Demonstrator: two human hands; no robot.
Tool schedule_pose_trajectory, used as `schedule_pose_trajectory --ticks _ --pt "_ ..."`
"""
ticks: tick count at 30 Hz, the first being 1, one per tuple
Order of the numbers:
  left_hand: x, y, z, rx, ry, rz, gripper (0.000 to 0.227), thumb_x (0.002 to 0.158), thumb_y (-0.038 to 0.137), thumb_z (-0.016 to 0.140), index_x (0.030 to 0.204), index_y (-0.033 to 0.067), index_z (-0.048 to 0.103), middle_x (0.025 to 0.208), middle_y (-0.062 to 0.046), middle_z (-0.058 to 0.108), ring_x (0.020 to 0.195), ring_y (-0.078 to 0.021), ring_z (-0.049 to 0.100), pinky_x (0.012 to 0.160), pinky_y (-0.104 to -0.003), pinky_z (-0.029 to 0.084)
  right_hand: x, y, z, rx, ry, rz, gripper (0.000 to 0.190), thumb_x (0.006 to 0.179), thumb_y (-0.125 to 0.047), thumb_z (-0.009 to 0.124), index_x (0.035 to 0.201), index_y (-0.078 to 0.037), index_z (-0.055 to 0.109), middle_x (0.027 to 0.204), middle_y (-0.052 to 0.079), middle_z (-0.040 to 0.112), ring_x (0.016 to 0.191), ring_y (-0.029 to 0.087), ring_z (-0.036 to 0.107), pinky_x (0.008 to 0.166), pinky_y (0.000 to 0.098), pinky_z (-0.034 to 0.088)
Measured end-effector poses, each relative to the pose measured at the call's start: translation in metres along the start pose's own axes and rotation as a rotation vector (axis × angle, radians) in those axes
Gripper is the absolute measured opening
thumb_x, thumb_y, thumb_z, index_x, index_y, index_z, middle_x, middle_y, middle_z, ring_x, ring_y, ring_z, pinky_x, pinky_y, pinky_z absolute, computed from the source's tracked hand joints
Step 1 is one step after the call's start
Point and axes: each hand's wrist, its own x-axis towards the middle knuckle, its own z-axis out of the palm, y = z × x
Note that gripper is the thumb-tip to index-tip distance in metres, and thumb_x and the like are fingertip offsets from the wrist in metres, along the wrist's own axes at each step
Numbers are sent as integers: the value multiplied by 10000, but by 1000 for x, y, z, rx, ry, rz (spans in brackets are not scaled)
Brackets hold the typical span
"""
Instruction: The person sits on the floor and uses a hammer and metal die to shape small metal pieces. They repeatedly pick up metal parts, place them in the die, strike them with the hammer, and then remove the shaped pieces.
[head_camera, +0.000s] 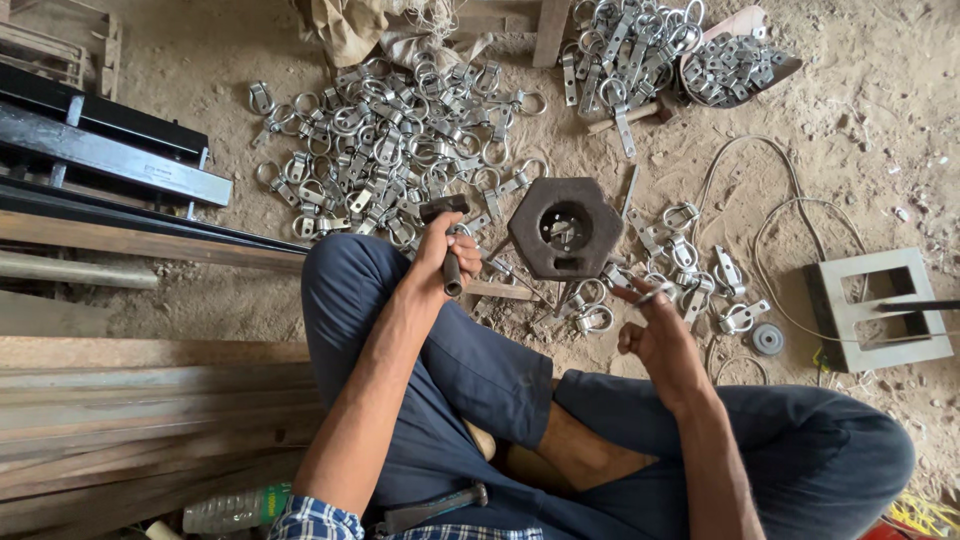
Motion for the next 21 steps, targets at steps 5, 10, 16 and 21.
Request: schedule_pose_trajectory --ticks 5,10,16,21 --pt "1 -1 -1 -1 -13 -2 506 976 313 615 560 222 342 509 83 373 421 -43 358 383 -216 344 19 27 -26 -40 -14 -2 427 1034 -370 537 1331 -70 596 1005 30 591 685 113 433 613 274 404" --pt "-4 0 4 -16 10 -9 510 968 311 606 551 220 327 509 76 372 426 -45 369 386 -217 345 48 56 -72 238 224 130 281 1077 -354 559 1201 -107 510 960 33 571 697 129 456 648 294 431" --pt "-6 -2 6 6 25 28 492 967 287 608 562 219 337 514 74 386 419 -42 365 375 -218 347 16 19 -23 -4 250 -32 377 1004 -307 487 1344 -145 462 1052 29 629 764 167 577 699 330 511" --pt "-9 -3 7 0 40 41 481 976 280 606 579 211 343 529 70 400 431 -40 380 383 -216 360 7 16 -7 -311 74 -126 438 1045 -356 486 1318 -24 568 1068 54 634 804 151 589 708 324 512"
